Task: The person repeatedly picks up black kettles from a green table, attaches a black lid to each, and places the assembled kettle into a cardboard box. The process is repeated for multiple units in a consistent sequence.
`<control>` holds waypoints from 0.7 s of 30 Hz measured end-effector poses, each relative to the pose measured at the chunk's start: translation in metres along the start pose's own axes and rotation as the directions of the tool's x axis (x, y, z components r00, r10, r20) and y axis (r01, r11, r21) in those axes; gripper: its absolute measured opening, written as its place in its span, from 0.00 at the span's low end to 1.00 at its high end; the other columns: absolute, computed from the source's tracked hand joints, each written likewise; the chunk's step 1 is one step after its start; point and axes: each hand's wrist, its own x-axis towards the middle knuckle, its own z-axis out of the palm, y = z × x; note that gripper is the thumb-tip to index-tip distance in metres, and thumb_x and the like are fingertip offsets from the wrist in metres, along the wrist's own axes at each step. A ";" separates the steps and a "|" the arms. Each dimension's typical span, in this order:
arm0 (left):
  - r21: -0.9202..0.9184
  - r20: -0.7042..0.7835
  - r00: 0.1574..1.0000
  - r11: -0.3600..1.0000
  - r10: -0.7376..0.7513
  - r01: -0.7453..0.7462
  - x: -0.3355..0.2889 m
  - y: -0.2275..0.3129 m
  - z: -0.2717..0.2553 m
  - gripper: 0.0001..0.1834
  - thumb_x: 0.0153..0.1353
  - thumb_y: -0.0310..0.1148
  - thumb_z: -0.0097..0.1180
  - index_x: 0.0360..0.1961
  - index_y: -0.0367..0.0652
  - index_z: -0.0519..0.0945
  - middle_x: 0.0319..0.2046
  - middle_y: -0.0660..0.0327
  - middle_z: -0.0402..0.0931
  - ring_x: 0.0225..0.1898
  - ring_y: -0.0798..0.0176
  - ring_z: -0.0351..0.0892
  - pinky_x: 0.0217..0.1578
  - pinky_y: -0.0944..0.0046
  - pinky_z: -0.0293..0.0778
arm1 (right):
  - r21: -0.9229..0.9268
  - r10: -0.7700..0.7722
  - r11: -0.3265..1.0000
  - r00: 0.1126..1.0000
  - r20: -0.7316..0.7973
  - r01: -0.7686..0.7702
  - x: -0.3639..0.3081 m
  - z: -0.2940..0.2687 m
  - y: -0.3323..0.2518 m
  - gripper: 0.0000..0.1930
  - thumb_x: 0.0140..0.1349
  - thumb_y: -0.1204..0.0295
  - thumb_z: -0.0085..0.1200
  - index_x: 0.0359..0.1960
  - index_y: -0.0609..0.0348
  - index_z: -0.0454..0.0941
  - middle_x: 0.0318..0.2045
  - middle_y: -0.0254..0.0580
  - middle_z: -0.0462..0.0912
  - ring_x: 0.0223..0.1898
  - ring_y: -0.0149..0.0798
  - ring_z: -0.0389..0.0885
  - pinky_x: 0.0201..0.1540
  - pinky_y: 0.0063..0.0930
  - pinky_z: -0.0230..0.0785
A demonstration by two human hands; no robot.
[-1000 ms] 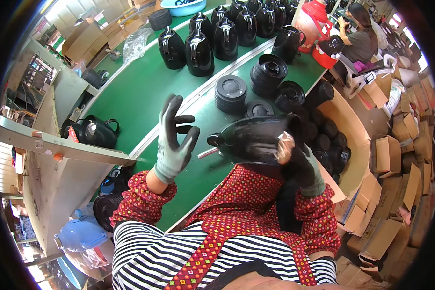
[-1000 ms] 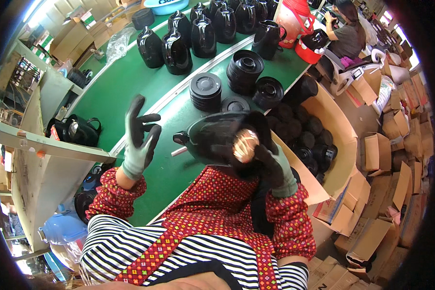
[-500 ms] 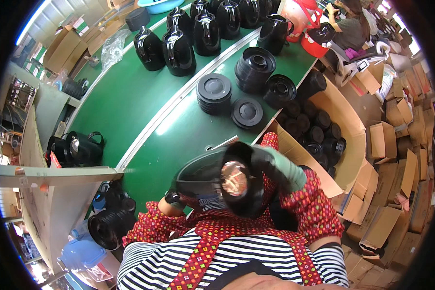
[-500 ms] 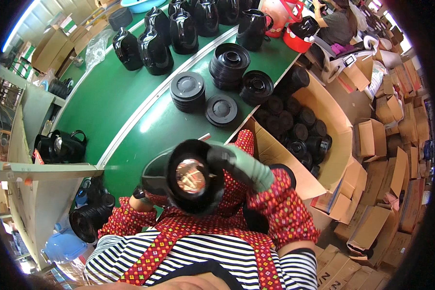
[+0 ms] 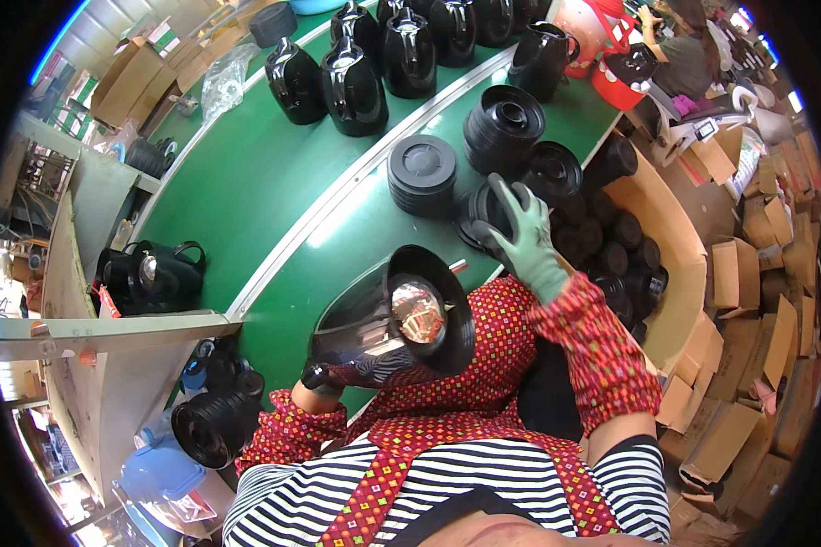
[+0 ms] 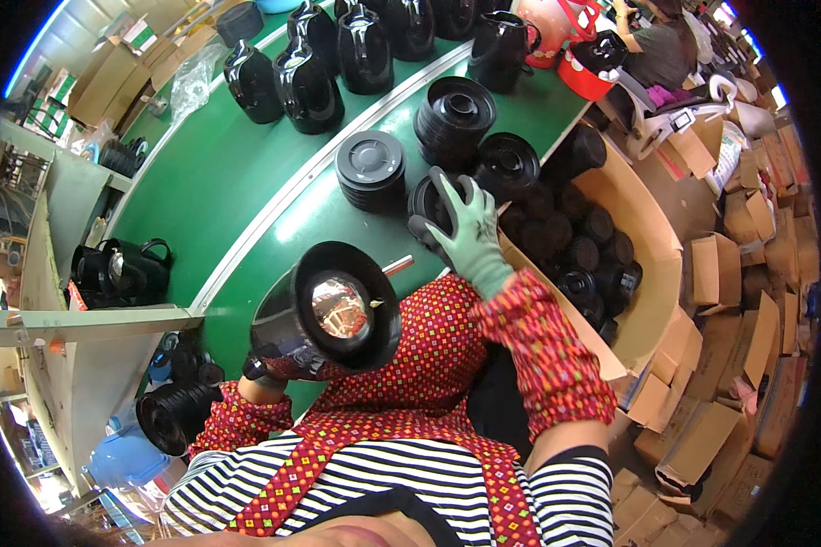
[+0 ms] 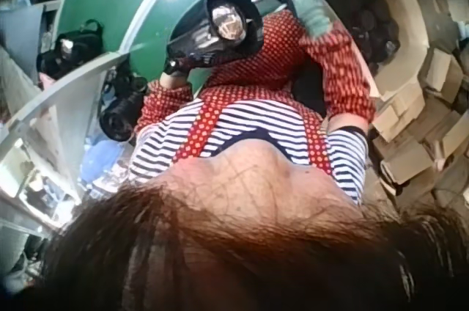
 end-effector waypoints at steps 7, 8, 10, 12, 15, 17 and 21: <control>-0.077 0.238 0.962 0.985 -0.134 0.157 0.031 -0.023 0.031 0.31 0.82 0.37 0.48 0.79 0.34 0.60 0.76 0.50 0.66 0.73 0.52 0.71 0.74 0.50 0.70 | 0.534 -0.164 0.825 0.983 -0.086 0.185 -0.123 -0.102 -0.077 0.50 0.66 0.37 0.61 0.79 0.62 0.65 0.76 0.59 0.65 0.76 0.60 0.62 0.78 0.51 0.52; -0.084 0.269 0.950 0.979 -0.157 0.186 0.034 -0.027 0.037 0.31 0.82 0.37 0.49 0.79 0.34 0.60 0.76 0.50 0.66 0.73 0.52 0.71 0.74 0.50 0.70 | 0.574 -0.140 0.802 0.986 -0.090 0.166 -0.135 -0.106 -0.079 0.50 0.65 0.36 0.61 0.78 0.62 0.65 0.76 0.59 0.64 0.76 0.60 0.61 0.78 0.51 0.52; -0.104 0.322 0.926 0.965 -0.195 0.240 0.040 -0.034 0.047 0.31 0.82 0.37 0.49 0.79 0.35 0.61 0.75 0.50 0.67 0.73 0.52 0.72 0.74 0.50 0.70 | 0.526 -0.110 0.838 0.989 -0.096 0.144 -0.159 -0.114 -0.076 0.51 0.65 0.35 0.60 0.79 0.62 0.65 0.77 0.59 0.62 0.77 0.60 0.60 0.78 0.51 0.51; -0.124 0.366 0.903 0.950 -0.226 0.288 0.046 -0.039 0.057 0.31 0.81 0.36 0.50 0.79 0.36 0.61 0.75 0.50 0.67 0.72 0.52 0.72 0.74 0.50 0.70 | 0.583 -0.066 0.802 0.989 -0.132 0.131 -0.173 -0.115 -0.078 0.52 0.65 0.34 0.60 0.79 0.62 0.65 0.77 0.59 0.62 0.77 0.60 0.60 0.78 0.51 0.51; -0.150 0.418 0.870 0.924 -0.262 0.351 0.052 -0.045 0.070 0.30 0.81 0.36 0.51 0.78 0.37 0.62 0.74 0.50 0.68 0.72 0.53 0.72 0.73 0.50 0.71 | 0.575 -0.112 0.794 0.978 -0.178 0.196 -0.187 -0.123 -0.071 0.52 0.65 0.33 0.60 0.78 0.62 0.65 0.76 0.63 0.61 0.77 0.60 0.60 0.77 0.52 0.51; -0.153 0.437 0.855 0.914 -0.279 0.377 0.055 -0.045 0.077 0.30 0.81 0.36 0.52 0.78 0.38 0.62 0.74 0.50 0.69 0.72 0.53 0.72 0.73 0.50 0.71 | 0.558 -0.149 0.795 0.969 -0.199 0.237 -0.193 -0.128 -0.070 0.52 0.65 0.34 0.59 0.78 0.63 0.65 0.76 0.65 0.61 0.76 0.61 0.60 0.77 0.53 0.51; 0.076 0.362 0.874 0.945 -0.323 0.318 0.061 -0.055 0.072 0.29 0.81 0.36 0.51 0.78 0.38 0.63 0.73 0.50 0.70 0.71 0.53 0.74 0.73 0.50 0.72 | 0.549 -0.178 0.782 0.950 -0.257 0.295 -0.203 -0.133 -0.072 0.51 0.68 0.36 0.57 0.79 0.65 0.62 0.76 0.65 0.60 0.77 0.61 0.60 0.78 0.53 0.51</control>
